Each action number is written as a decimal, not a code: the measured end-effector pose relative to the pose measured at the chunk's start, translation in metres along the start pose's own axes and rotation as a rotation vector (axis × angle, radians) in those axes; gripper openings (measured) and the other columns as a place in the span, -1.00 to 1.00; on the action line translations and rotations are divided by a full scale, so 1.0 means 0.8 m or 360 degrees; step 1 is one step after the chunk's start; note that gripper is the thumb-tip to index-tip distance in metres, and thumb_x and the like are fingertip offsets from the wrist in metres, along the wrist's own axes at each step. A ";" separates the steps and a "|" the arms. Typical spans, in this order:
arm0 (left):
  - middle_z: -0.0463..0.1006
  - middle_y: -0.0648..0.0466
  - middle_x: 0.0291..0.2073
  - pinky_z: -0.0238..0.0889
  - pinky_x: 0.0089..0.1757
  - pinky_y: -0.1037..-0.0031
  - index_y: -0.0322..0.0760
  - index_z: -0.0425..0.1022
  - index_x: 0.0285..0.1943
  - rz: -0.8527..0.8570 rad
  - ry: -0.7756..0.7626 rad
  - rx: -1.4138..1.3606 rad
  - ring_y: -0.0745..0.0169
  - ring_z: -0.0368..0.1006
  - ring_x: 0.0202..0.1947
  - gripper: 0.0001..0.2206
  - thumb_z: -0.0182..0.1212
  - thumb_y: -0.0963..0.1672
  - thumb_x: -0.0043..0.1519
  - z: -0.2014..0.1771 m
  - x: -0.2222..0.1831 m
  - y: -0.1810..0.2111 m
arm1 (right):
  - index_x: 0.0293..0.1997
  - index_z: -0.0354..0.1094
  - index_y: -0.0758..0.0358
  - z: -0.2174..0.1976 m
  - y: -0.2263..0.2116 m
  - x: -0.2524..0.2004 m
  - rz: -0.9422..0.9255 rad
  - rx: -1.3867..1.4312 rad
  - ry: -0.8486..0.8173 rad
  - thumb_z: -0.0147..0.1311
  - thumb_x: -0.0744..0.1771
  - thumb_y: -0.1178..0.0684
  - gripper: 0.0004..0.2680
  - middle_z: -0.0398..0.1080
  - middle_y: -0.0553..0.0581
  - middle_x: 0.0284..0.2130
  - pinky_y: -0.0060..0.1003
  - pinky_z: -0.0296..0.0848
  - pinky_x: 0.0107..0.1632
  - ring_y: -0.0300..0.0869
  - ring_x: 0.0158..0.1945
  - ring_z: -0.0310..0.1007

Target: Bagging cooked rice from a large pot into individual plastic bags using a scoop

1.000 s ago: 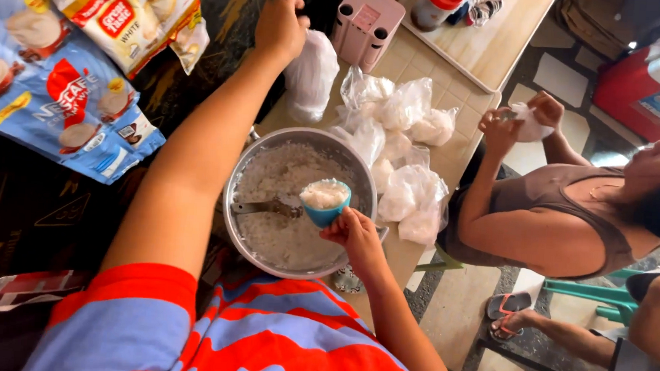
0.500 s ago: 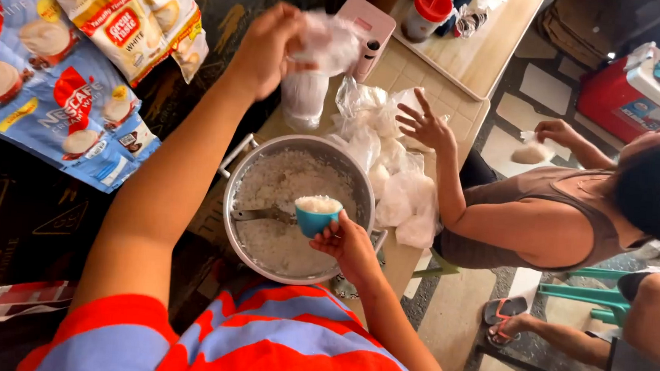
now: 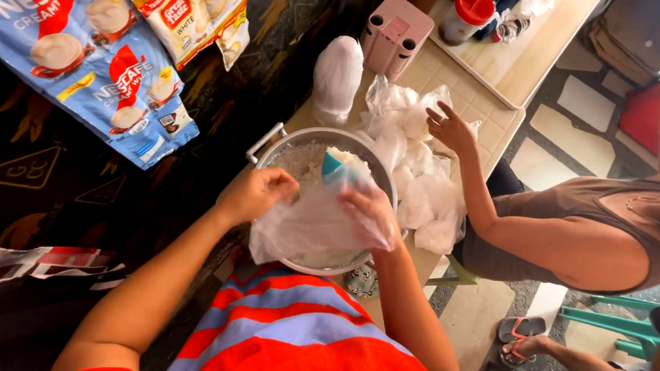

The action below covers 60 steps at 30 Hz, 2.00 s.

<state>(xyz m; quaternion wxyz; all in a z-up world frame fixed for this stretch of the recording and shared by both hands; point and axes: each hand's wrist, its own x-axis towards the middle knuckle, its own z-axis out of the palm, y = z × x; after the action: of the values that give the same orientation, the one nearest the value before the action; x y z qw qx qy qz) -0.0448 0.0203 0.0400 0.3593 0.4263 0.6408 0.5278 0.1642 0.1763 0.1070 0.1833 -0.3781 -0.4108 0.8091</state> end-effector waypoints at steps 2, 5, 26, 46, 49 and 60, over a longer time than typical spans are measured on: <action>0.53 0.09 -0.27 0.33 -0.21 0.47 -0.06 0.62 -0.01 0.0284 0.0213 0.0276 0.24 0.46 -0.27 -0.83 0.32 -0.07 0.26 0.004 -0.003 0.040 | -0.26 0.33 0.25 -0.031 0.057 0.030 -0.0286 -0.0131 -0.0013 0.27 0.25 0.21 -0.86 0.43 0.06 -0.54 -0.46 0.47 -0.46 -0.25 -0.45 0.54; 0.36 -0.01 0.14 0.44 -0.17 0.42 0.18 0.59 0.23 0.0527 0.0266 0.0439 0.01 0.54 -0.10 -0.65 0.32 0.06 0.25 0.034 -0.016 0.104 | -0.23 0.20 0.21 -0.053 0.105 0.051 -0.0642 -0.0180 0.0032 0.43 0.16 0.28 -0.66 0.41 0.08 -0.46 -0.35 0.55 -0.36 -0.20 -0.41 0.52; 0.21 -0.48 0.39 0.14 0.28 0.02 -0.62 0.21 0.40 0.0208 -0.0295 0.0888 -0.38 0.24 0.35 -0.26 0.21 -0.24 -0.09 0.052 0.021 0.127 | -0.45 0.27 0.25 -0.053 -0.033 -0.097 -0.1063 -0.0881 -0.0166 -0.09 0.44 0.02 -0.73 0.26 0.20 -0.65 -0.30 0.33 -0.39 -0.09 -0.51 0.29; 0.27 -0.42 0.36 0.26 0.22 0.02 -0.57 0.19 0.40 0.0475 -0.0320 0.0736 -0.41 0.29 0.29 -0.31 0.09 -0.36 -0.05 0.086 0.015 0.127 | -0.39 0.59 0.05 0.036 -0.032 -0.026 -0.0444 -0.4050 -0.0677 0.17 0.31 -0.11 -0.84 0.51 0.03 -0.53 -0.11 0.53 -0.34 -0.01 -0.35 0.59; 0.38 -0.32 0.30 0.32 0.16 0.02 -0.47 0.27 0.37 0.0626 -0.0252 0.0606 -0.36 0.35 0.24 -0.32 0.13 -0.33 -0.07 0.090 0.019 0.120 | -0.36 0.60 0.05 0.031 -0.037 -0.015 -0.0396 -0.4036 -0.0618 0.18 0.31 -0.17 -0.81 0.54 0.02 -0.46 -0.04 0.56 -0.31 0.00 -0.27 0.61; 0.36 -0.20 0.37 0.22 0.25 0.13 -0.42 0.27 0.46 0.0235 -0.0184 0.0754 -0.15 0.35 0.29 -0.31 0.13 -0.27 0.00 0.062 0.035 0.108 | -0.05 0.53 0.18 0.080 -0.195 -0.121 -0.0467 -0.3181 0.0245 0.07 0.34 -0.18 -0.73 0.58 0.28 -0.24 0.14 0.48 0.07 0.27 0.00 0.54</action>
<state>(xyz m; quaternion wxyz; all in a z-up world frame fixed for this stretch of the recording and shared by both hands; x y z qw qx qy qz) 0.0039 0.0717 0.1157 0.2457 0.5737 0.6922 0.3624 0.1759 0.1766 0.3011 -0.0937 -0.3553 -0.9293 0.0375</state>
